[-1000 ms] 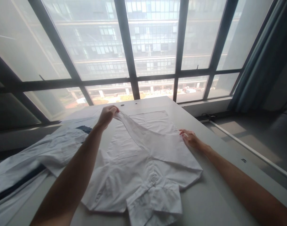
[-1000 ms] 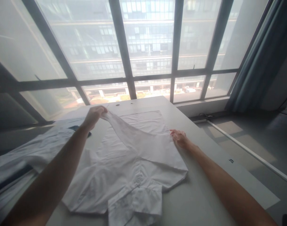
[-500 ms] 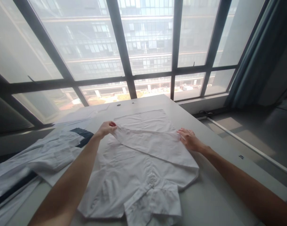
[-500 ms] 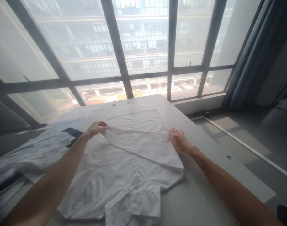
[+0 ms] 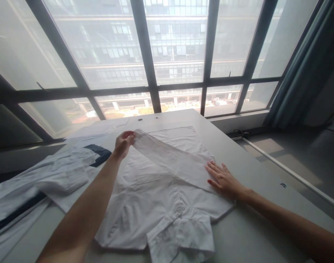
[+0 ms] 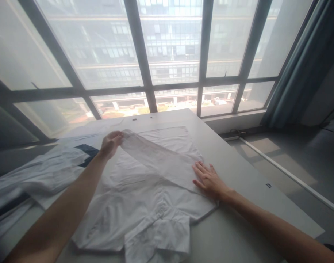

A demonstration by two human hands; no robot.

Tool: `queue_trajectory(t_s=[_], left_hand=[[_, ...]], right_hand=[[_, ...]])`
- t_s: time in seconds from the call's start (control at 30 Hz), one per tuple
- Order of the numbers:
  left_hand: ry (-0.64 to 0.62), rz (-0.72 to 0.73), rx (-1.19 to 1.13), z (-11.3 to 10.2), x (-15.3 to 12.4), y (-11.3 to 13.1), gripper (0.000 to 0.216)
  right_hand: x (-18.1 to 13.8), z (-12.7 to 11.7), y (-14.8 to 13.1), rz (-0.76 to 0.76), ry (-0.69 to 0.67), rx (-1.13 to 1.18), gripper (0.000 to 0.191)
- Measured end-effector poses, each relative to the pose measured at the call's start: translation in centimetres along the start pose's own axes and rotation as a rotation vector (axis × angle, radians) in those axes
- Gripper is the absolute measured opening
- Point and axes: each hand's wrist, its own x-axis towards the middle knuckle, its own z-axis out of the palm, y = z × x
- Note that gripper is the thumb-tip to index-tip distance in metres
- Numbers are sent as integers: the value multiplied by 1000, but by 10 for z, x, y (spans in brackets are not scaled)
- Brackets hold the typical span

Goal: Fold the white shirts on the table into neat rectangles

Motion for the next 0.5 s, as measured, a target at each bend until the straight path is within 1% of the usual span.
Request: queue_trajectory(t_s=[0.07,0.17,0.23,0.33,0.4,0.5], left_hand=[[12,-28,-66,-1,-3,-9,43],[10,-90,-36,-7,-10,-30,41],[59,-95,75,-11,-16,-44,40],[139,-67,275,-17,-22,-59,35],[127,-46,451,-19,-23,-64,31],[68,-23,702,-21,-23,-66,23]], right_hand=[[4,-3,-3,22,35,6,61],[17,-6,-8,82,117,13,59],[26,-5,-9,102,112,-2,61],[34,0,-5,160,6,-24,68],[36,3,-2,196,-40,-22,71],[34,7,5,202,-23,-3,70]])
